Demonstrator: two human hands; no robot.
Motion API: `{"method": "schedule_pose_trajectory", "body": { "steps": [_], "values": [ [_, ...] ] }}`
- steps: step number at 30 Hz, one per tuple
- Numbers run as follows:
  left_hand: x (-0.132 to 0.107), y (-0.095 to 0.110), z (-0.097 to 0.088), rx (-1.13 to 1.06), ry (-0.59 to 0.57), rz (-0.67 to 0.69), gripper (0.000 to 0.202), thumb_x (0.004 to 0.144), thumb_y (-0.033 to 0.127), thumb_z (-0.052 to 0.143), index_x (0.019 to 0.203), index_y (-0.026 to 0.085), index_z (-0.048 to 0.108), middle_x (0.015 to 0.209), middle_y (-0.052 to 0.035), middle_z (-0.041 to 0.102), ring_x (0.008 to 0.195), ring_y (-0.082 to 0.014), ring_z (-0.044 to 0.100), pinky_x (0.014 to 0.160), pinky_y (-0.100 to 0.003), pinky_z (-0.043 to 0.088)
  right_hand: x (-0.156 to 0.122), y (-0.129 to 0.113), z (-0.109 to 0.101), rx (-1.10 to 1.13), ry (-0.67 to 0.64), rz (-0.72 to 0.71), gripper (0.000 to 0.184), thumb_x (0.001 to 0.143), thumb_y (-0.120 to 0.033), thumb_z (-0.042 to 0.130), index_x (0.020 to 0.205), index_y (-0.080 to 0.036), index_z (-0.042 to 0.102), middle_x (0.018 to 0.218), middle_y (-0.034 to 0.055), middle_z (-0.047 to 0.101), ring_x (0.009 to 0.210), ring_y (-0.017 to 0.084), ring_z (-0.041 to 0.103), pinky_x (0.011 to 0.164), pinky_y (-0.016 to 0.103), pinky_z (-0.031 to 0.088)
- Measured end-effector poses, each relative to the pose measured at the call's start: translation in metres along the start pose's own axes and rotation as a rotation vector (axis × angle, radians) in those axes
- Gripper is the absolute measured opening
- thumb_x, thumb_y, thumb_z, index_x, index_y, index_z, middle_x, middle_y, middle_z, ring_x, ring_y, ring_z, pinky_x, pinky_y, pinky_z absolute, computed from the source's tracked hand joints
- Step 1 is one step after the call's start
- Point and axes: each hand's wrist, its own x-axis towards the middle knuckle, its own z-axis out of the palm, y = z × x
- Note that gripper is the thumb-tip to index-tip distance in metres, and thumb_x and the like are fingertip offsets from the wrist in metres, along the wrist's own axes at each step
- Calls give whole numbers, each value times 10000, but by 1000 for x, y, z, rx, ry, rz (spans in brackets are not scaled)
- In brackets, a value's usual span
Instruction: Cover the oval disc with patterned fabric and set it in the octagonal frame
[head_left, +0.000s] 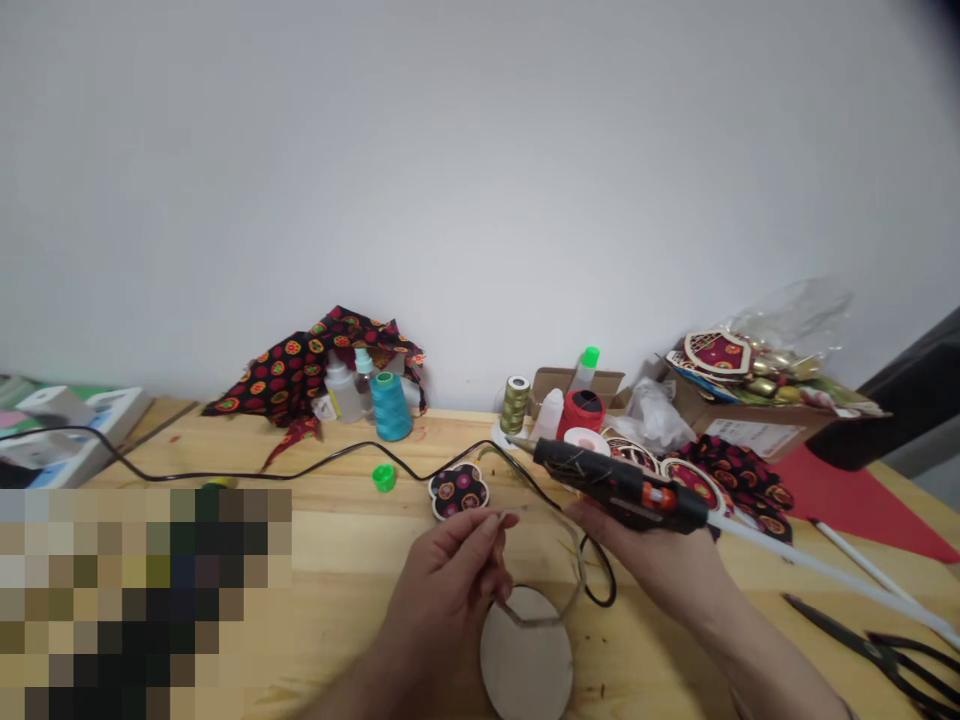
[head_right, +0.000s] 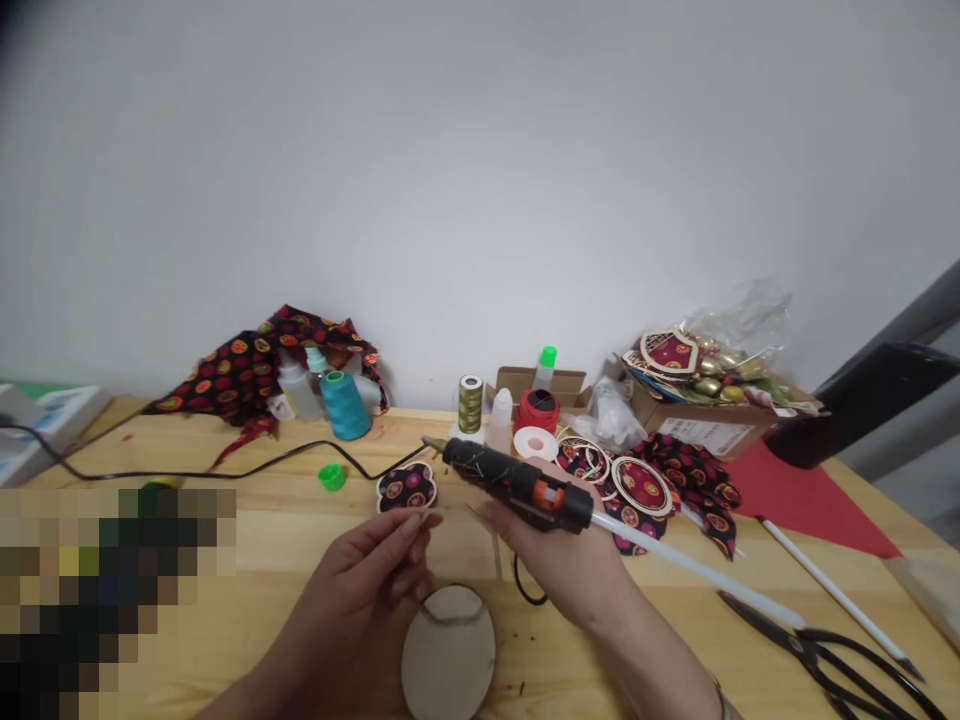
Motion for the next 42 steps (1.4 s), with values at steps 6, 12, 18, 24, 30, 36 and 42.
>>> {"method": "schedule_pose_trajectory", "body": {
  "steps": [6,12,18,24,30,36,42],
  "values": [
    [0,-1,3,102,-29,-71,370,590,456,849,704,123,734,546,49,519,376,-11,352,419,-193,376,-2,13,5,65,-228,213,127,565,-327,763,622,-216,742,641,34,716,619,210,613,579,332,489],
    [0,-2,3,177,-17,-56,358,610,449,835,705,120,730,513,47,518,383,-36,403,428,-198,358,-8,27,4,153,-276,253,186,603,-359,772,628,-181,724,607,26,686,563,166,570,537,295,461],
    [0,-3,2,196,-20,-51,352,613,450,826,711,126,729,512,38,532,406,-55,424,451,-211,379,-9,24,9,129,-321,243,65,600,-228,745,591,-185,697,557,10,660,517,144,552,489,262,450],
    [-1,-1,1,105,-33,-87,335,639,422,824,774,122,760,606,-27,651,516,-111,581,521,-215,424,-7,27,10,130,-297,268,87,621,-216,729,557,-181,682,500,7,640,486,144,552,482,266,441],
    [-4,2,0,36,14,-127,342,605,412,841,738,110,754,669,-78,702,566,-161,633,571,-261,460,-4,37,10,149,-256,253,110,639,-270,740,616,-183,677,590,23,670,545,164,583,539,304,470],
    [0,-1,-5,141,5,-109,272,625,335,838,763,116,754,655,-58,694,571,-148,623,600,-268,469,-2,37,9,165,-222,226,115,637,-256,745,594,-185,666,534,-1,636,515,143,551,511,276,428],
    [2,0,-5,174,-7,-96,280,622,356,840,754,124,755,642,-50,690,565,-141,621,582,-250,467,-1,34,10,178,-211,234,105,626,-247,741,592,-186,664,524,-10,627,503,135,540,502,269,421]
  ]
}}
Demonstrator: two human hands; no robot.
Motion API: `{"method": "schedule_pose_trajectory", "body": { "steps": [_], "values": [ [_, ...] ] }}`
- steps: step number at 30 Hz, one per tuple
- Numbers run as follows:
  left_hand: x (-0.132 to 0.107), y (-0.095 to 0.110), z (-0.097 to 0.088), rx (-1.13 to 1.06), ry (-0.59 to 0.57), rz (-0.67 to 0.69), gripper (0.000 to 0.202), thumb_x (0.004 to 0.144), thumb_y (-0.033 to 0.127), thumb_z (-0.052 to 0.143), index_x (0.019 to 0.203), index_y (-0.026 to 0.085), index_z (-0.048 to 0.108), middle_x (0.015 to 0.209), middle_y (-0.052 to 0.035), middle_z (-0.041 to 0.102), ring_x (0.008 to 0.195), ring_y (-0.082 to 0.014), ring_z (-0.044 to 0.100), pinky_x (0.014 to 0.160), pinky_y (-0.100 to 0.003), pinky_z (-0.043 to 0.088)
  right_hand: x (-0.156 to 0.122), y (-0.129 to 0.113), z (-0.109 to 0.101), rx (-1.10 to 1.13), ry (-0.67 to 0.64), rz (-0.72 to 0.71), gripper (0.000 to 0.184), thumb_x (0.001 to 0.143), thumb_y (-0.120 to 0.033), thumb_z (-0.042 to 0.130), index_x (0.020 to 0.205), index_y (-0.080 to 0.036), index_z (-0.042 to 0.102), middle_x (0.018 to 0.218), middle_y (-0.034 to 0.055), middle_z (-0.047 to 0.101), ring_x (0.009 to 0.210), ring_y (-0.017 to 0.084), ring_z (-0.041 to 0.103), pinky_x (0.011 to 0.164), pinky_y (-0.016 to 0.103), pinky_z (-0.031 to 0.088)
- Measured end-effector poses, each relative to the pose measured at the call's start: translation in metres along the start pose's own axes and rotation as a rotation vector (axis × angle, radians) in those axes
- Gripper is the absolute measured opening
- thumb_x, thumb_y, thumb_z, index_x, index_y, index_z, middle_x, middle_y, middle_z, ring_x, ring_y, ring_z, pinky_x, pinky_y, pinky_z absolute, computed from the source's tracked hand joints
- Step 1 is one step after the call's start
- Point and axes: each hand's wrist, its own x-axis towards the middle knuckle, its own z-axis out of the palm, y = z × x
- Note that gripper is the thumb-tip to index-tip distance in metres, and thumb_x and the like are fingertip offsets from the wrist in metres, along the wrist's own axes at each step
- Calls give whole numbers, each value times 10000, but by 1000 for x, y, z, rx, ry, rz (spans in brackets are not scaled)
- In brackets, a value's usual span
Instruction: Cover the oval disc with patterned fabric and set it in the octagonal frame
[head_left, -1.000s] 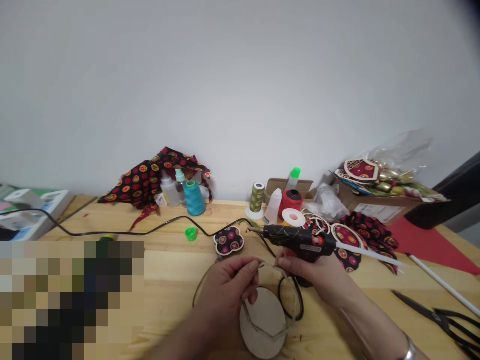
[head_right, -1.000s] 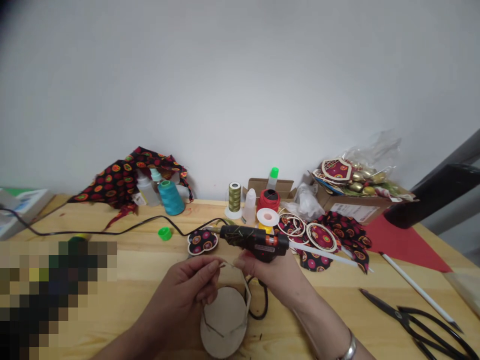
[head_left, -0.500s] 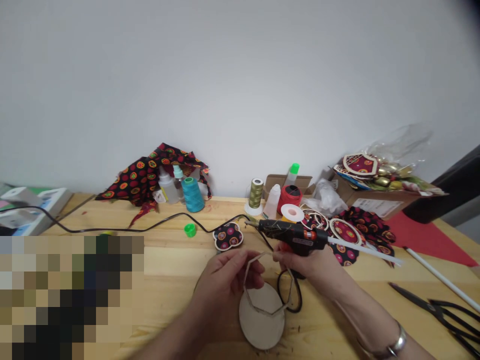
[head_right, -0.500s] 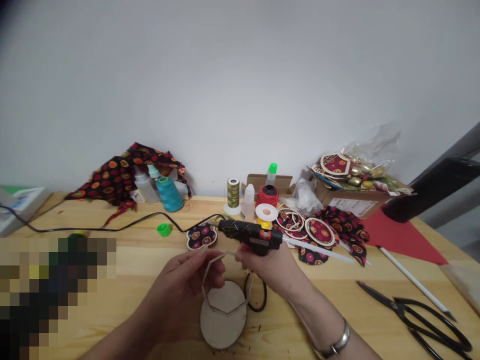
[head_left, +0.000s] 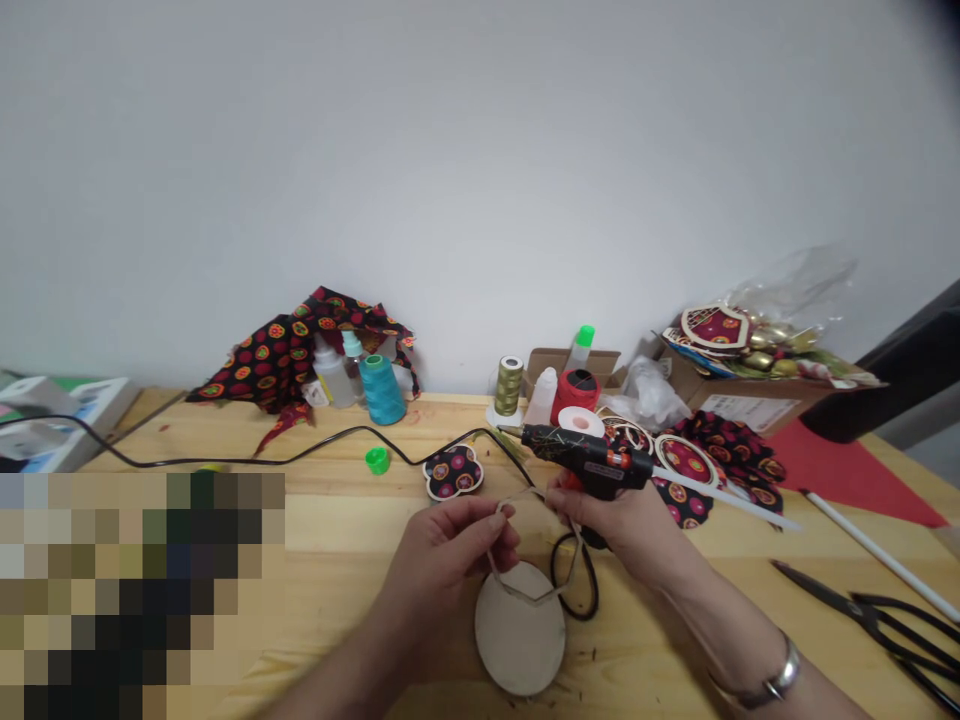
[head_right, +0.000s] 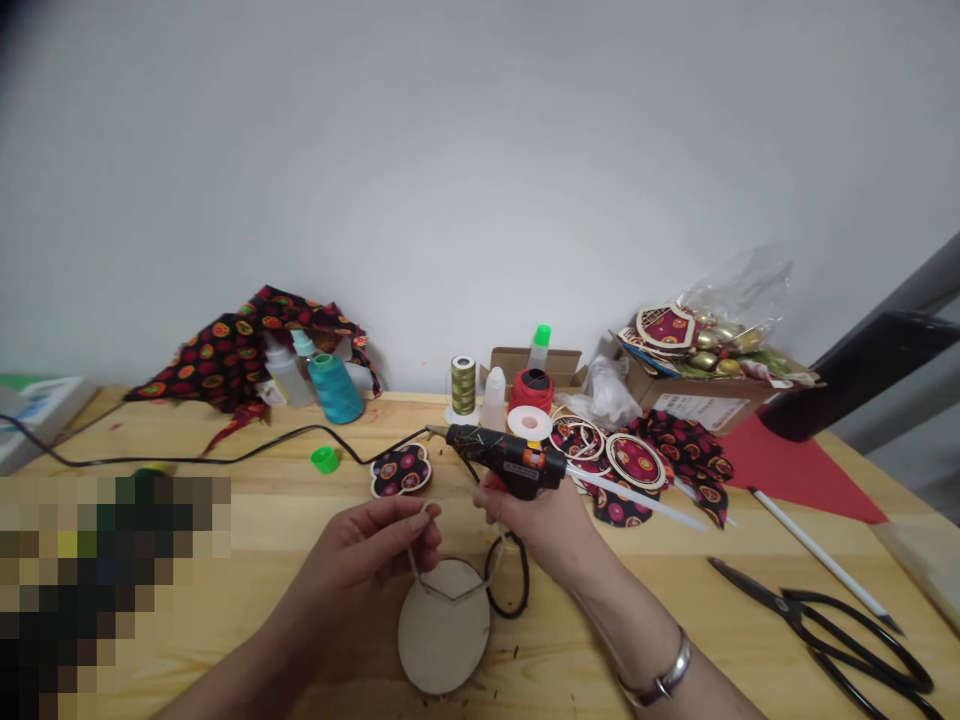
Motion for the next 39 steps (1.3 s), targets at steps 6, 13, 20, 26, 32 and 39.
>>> {"method": "schedule_pose_trajectory", "body": {
  "steps": [6,13,20,26,32,39],
  "values": [
    [-4,-1,6,42,-59,-4,277,684,372,801,793,121,761,655,-39,674,505,-95,557,492,-206,418,-5,-7,3,9,-36,50,86,599,-238,739,593,-173,683,518,-7,628,491,130,529,489,265,419],
    [-1,-2,2,-92,64,9,297,662,380,824,784,122,746,627,-29,672,493,-91,566,469,-193,439,-4,-4,6,44,-57,79,129,582,-264,745,668,-172,716,695,46,729,606,172,615,580,305,483],
    [-1,-1,2,-183,97,-3,303,640,361,832,811,132,733,681,-38,693,537,-108,604,504,-212,467,-2,-3,5,-7,-12,47,108,623,-272,727,643,-176,682,620,14,671,600,160,577,601,310,467],
    [-2,1,3,-87,93,21,380,674,477,790,852,145,740,738,-43,702,518,-96,593,479,-203,426,-2,0,2,-26,-86,39,130,637,-289,718,695,-174,696,664,24,678,618,160,577,596,304,469],
    [1,-2,4,8,69,35,356,604,450,842,738,138,737,657,-16,664,477,-64,523,454,-183,394,-5,1,3,-30,-156,43,148,625,-295,725,707,-177,692,712,34,695,661,171,598,617,308,485],
    [3,-3,0,59,15,30,333,633,438,824,696,131,714,610,-10,640,457,-70,509,425,-181,376,-5,0,3,-34,-163,39,169,634,-319,717,714,-176,673,721,30,682,663,160,578,633,304,479]
  ]
}}
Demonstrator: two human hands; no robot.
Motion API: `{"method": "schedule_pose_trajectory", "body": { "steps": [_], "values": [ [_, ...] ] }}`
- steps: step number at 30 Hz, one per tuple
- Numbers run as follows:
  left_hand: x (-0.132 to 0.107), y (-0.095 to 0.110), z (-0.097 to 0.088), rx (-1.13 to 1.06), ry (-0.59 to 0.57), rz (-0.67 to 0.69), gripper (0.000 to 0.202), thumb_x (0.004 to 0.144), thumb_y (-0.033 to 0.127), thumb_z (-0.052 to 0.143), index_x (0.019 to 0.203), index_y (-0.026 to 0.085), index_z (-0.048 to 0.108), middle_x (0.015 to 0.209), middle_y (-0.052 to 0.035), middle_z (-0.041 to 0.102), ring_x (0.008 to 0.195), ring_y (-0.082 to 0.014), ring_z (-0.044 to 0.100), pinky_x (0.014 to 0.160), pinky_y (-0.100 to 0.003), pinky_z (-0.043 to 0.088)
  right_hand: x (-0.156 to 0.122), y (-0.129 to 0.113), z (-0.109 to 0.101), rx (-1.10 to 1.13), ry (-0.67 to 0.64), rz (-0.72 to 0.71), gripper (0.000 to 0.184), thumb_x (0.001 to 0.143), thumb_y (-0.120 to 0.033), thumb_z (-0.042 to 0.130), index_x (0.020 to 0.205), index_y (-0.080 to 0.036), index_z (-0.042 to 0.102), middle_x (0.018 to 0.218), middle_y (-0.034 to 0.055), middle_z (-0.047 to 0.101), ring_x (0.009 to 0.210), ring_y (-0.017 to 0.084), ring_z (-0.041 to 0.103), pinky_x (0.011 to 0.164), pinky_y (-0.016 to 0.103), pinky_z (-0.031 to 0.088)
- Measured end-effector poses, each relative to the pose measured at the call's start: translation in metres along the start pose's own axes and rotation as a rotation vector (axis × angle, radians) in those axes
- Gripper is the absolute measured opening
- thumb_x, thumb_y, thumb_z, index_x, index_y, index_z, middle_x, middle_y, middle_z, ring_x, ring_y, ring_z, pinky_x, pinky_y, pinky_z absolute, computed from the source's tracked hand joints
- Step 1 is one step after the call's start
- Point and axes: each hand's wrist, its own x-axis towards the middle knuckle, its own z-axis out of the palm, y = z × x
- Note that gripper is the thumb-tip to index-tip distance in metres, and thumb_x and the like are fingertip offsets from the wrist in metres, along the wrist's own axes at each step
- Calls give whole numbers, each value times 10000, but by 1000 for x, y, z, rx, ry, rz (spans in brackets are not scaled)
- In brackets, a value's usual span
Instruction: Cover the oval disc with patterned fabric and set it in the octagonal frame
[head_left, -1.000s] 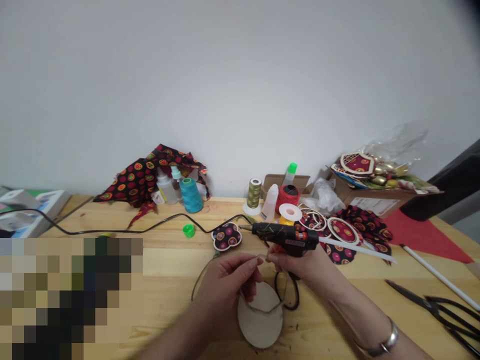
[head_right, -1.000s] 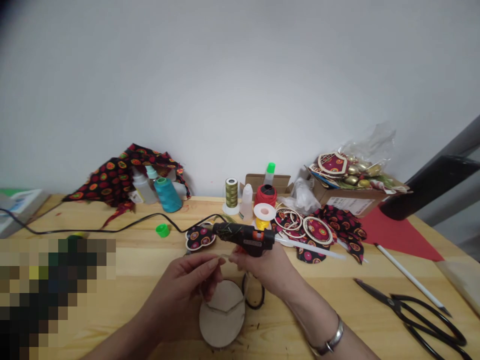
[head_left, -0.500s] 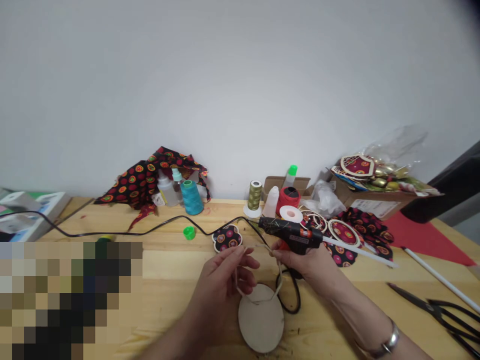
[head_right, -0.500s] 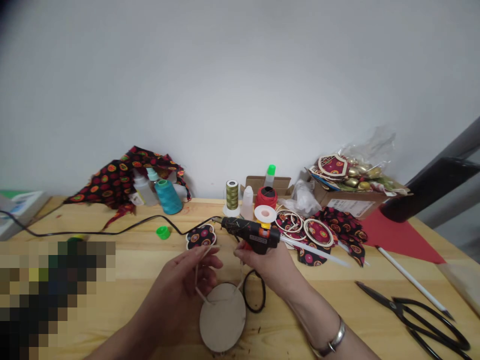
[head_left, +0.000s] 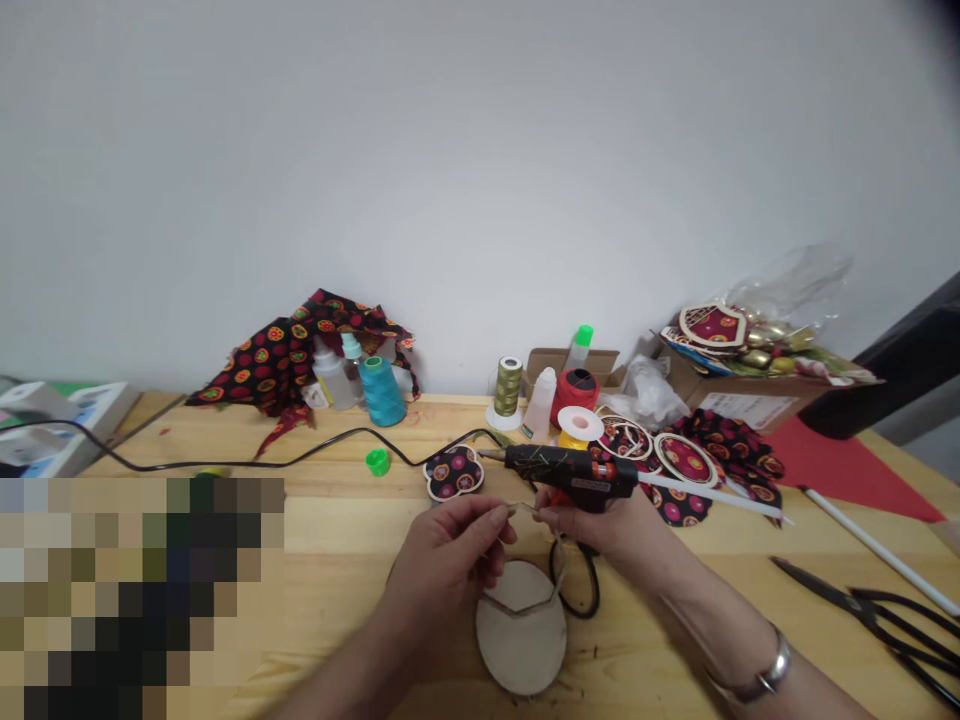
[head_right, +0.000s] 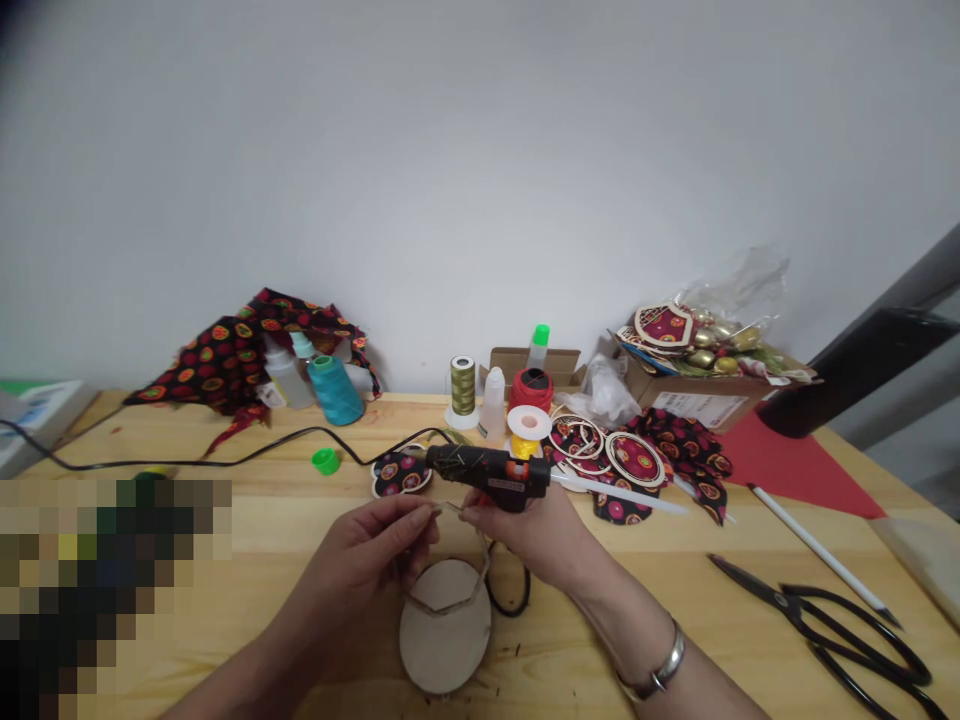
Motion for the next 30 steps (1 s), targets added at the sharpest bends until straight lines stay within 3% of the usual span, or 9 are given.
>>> {"method": "schedule_pose_trajectory", "body": {
  "steps": [6,12,17,23,30],
  "values": [
    [-2,1,-1,13,-34,-14,350,631,458,822,668,130,704,595,-13,636,459,-74,517,437,-184,394,0,0,0,1,-6,10,158,643,-307,707,718,-171,675,683,21,662,629,152,562,600,296,463],
    [-1,1,0,-21,-59,-52,408,617,473,830,836,139,746,503,-14,627,462,-96,539,442,-179,381,1,-2,2,3,-18,-10,114,637,-266,714,689,-177,667,681,16,676,642,155,586,610,288,470],
    [-2,-1,0,-68,-69,-51,364,634,444,832,805,135,745,452,12,575,405,-57,460,409,-160,280,-2,-2,3,30,-21,-20,161,636,-304,742,704,-174,673,719,32,692,678,171,611,643,301,499],
    [-2,-3,0,-113,-72,-11,338,663,396,826,917,183,760,760,-15,666,447,-15,444,431,-169,232,-4,-2,4,50,-45,-44,115,663,-275,727,717,-181,688,745,32,712,707,173,632,663,294,509],
    [-1,1,1,-123,-48,14,305,660,391,827,833,148,763,676,3,597,427,-6,386,431,-182,212,-2,2,-1,65,0,-23,192,659,-333,749,757,-176,698,767,45,713,717,186,629,677,318,507]
  ]
}}
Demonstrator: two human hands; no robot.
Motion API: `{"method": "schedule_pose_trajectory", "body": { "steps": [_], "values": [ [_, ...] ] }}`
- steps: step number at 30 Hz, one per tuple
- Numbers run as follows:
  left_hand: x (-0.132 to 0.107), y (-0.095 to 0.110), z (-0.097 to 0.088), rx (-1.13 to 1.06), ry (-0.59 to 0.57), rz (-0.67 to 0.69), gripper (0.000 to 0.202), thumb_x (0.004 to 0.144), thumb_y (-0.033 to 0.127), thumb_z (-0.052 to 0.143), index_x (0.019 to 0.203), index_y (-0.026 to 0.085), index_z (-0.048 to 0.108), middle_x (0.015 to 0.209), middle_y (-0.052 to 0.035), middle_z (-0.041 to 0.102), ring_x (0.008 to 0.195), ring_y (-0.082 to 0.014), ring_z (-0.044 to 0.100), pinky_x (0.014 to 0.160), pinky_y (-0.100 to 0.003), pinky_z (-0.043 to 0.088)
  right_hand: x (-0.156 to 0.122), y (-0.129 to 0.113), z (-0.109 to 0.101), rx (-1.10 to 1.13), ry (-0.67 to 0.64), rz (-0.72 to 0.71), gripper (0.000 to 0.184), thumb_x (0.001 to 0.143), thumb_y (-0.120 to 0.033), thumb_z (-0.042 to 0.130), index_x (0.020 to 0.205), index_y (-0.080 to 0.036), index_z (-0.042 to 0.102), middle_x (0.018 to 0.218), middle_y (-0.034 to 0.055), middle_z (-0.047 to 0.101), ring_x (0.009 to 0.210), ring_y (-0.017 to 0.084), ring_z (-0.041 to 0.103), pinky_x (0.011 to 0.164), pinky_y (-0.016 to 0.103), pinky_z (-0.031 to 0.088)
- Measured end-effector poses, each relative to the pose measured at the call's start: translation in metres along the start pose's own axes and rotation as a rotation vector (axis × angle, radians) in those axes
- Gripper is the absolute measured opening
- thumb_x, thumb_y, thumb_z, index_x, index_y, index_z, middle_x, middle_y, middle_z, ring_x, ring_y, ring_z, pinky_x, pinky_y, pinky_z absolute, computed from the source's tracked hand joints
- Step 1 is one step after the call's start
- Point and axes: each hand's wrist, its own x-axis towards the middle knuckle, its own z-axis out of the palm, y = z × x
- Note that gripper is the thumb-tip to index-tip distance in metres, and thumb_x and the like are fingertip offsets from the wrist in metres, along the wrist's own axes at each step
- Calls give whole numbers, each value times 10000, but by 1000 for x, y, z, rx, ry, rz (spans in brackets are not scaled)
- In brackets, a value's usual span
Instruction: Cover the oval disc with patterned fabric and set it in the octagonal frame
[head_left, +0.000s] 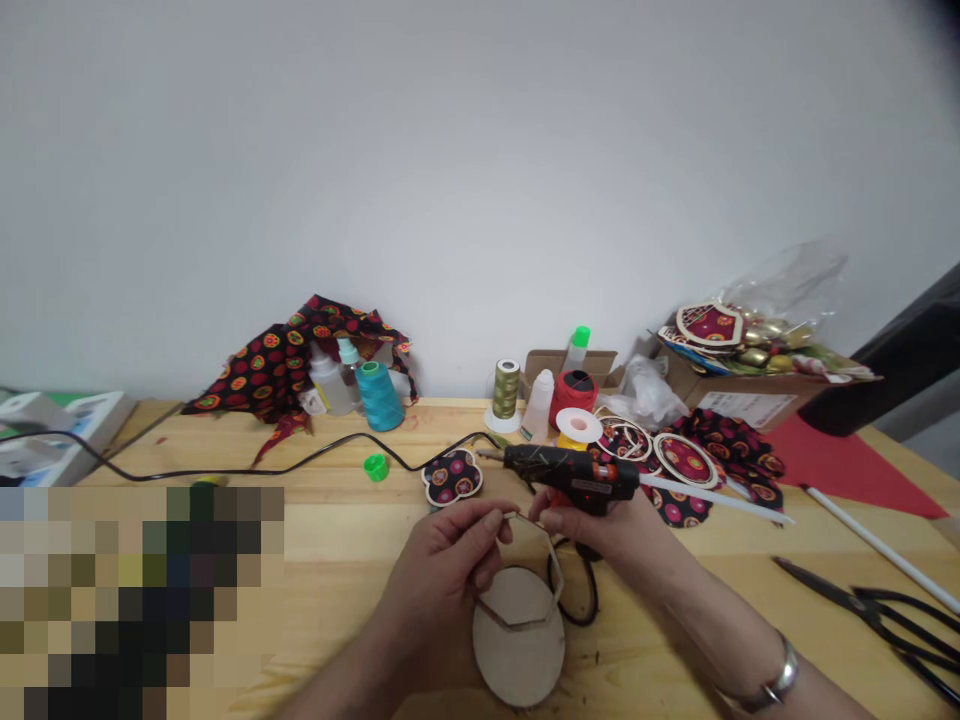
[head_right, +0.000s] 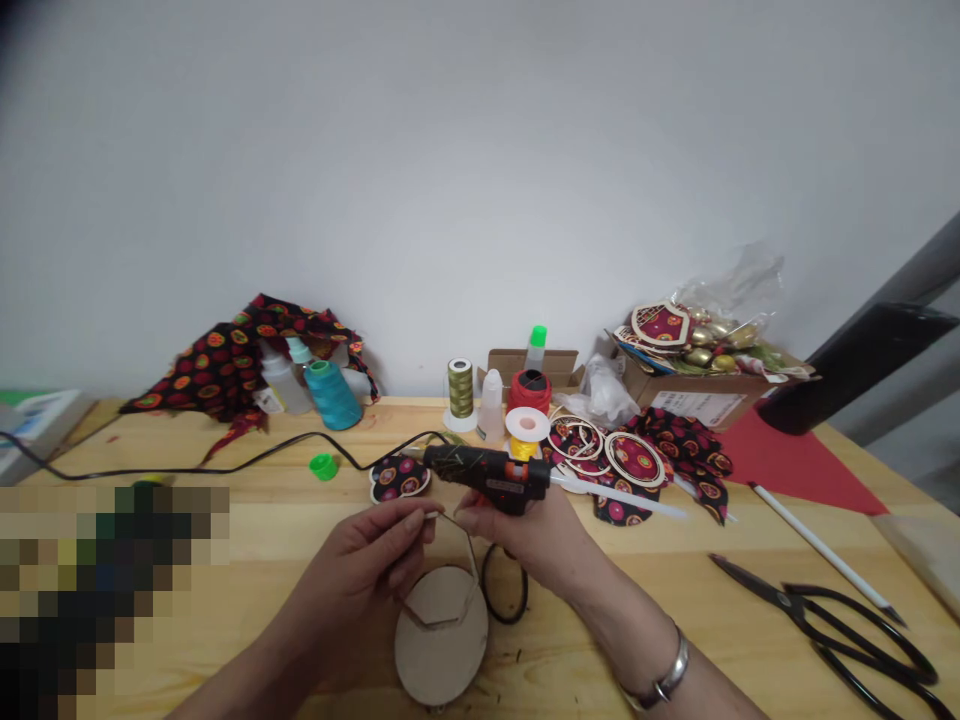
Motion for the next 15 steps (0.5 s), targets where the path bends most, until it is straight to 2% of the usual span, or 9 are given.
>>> {"method": "schedule_pose_trajectory", "body": {
  "steps": [5,8,11,15],
  "values": [
    [2,3,-6,4,32,46,297,684,399,810,848,158,751,689,7,600,434,-9,387,431,-179,212,-2,-3,-11,-26,127,-42,326,699,-490,721,798,-179,716,815,83,723,759,224,634,703,363,505],
    [4,5,-10,17,36,62,298,697,399,800,860,155,748,704,5,602,436,-10,392,426,-179,198,-6,-14,-18,-107,74,-97,260,689,-429,735,795,-192,719,797,74,724,738,226,635,672,353,513],
    [6,7,-12,27,41,70,312,692,403,801,852,142,744,702,1,602,428,-10,392,418,-182,188,-10,-25,-28,-285,-1,-164,168,670,-352,745,683,-197,682,671,48,672,636,204,591,580,322,482],
    [7,8,-12,32,46,76,317,685,404,804,845,138,739,704,-2,606,430,-12,398,421,-181,191,-10,-28,-37,-321,-64,-221,194,709,-372,707,679,-189,649,637,32,623,589,175,534,519,289,420]
  ]
}}
